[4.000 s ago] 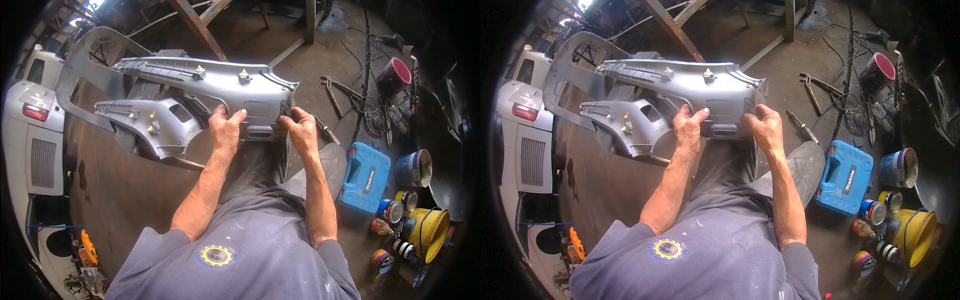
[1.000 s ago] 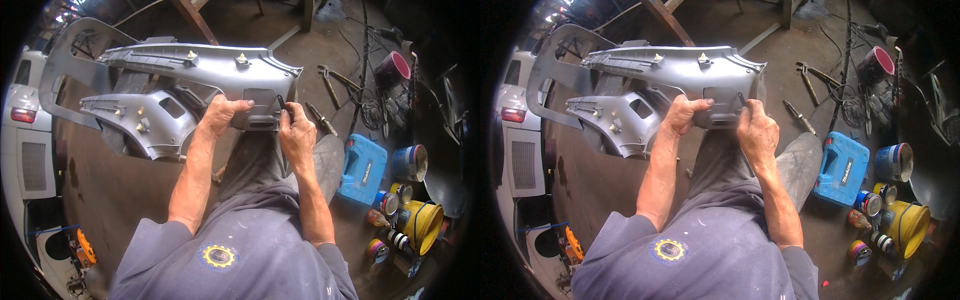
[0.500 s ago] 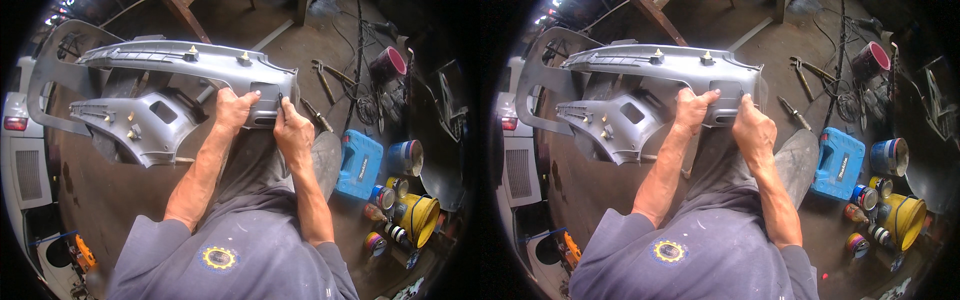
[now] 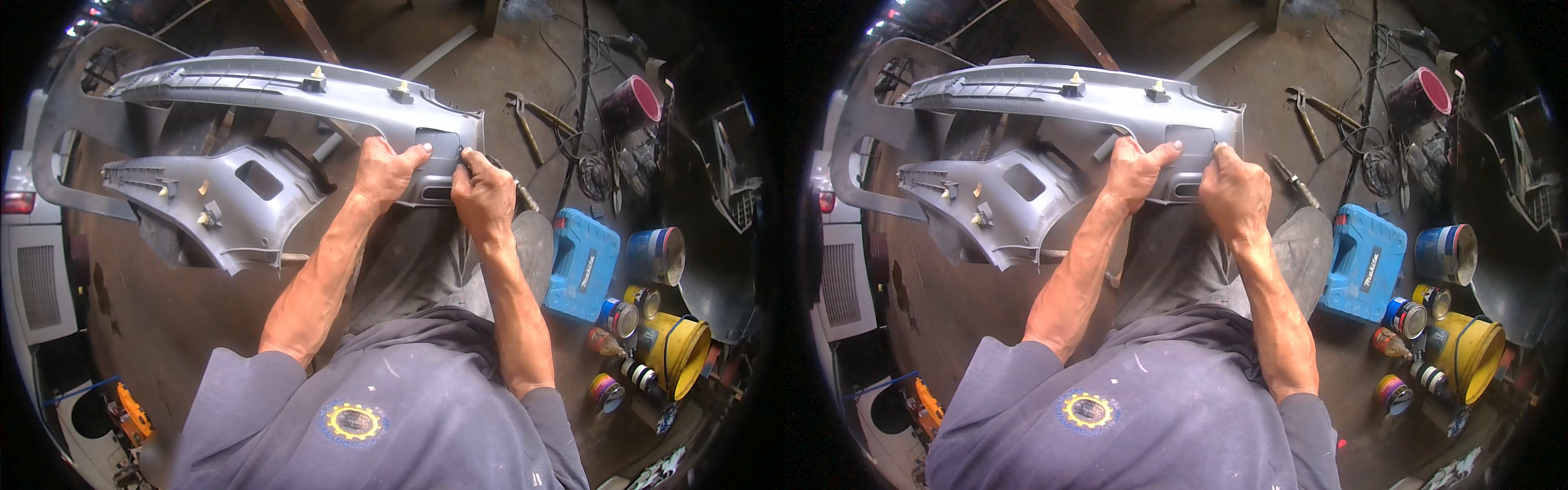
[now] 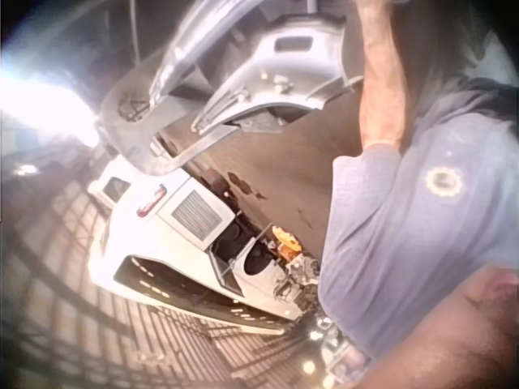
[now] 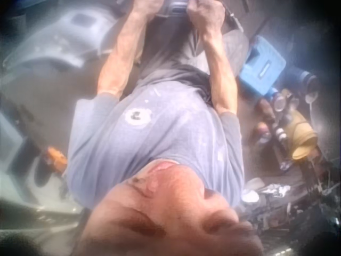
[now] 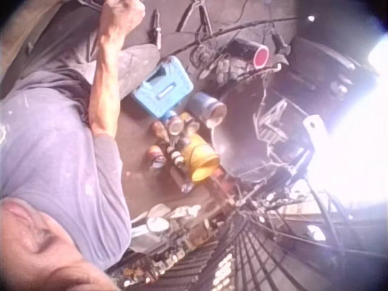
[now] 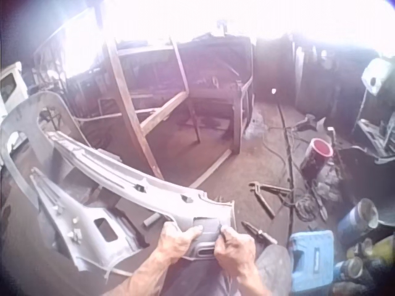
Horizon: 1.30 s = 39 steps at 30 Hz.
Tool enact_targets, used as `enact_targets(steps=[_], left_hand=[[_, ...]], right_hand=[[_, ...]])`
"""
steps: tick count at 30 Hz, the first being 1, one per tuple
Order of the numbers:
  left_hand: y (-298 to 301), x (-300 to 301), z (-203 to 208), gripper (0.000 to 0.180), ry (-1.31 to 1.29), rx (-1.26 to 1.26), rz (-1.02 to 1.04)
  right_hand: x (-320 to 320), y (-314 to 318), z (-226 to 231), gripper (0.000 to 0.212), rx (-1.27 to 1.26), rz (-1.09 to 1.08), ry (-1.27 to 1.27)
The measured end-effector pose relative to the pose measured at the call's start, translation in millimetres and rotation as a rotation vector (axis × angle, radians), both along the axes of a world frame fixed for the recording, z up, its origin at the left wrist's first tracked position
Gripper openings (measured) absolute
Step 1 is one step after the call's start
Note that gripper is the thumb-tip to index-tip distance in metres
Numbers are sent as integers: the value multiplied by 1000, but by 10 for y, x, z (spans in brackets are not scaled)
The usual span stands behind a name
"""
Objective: The person uses a soldering iron to heat and soften a section of a grey plastic car bumper, then uses a utility knife to trim and shape the softened plastic. The person repeatedly heats and cuts the same area to refine the edge.
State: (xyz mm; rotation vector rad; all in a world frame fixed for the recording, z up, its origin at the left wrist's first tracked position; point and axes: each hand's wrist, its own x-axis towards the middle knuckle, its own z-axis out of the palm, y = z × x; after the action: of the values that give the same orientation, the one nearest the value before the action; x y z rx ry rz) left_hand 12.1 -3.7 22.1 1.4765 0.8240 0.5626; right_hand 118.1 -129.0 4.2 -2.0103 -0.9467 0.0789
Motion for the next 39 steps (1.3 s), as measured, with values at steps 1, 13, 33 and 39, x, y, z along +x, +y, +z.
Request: enact_targets(steps=[1,13,33,39], left_hand=[[1,3,-3,28,17,16,12],[97,-24,-112,19,-144,-65,-64],[41,-126,22,31,-171,-45,-82],[167,-223,-227,43,26,20,41]], right_hand=[[12,20,-11,21,17,0,-3],[291,117,298,26,-286,225,113],[751,-1333,238,37,1003,93,1284],[811,-1382,-388,28,1021,-149,1440]])
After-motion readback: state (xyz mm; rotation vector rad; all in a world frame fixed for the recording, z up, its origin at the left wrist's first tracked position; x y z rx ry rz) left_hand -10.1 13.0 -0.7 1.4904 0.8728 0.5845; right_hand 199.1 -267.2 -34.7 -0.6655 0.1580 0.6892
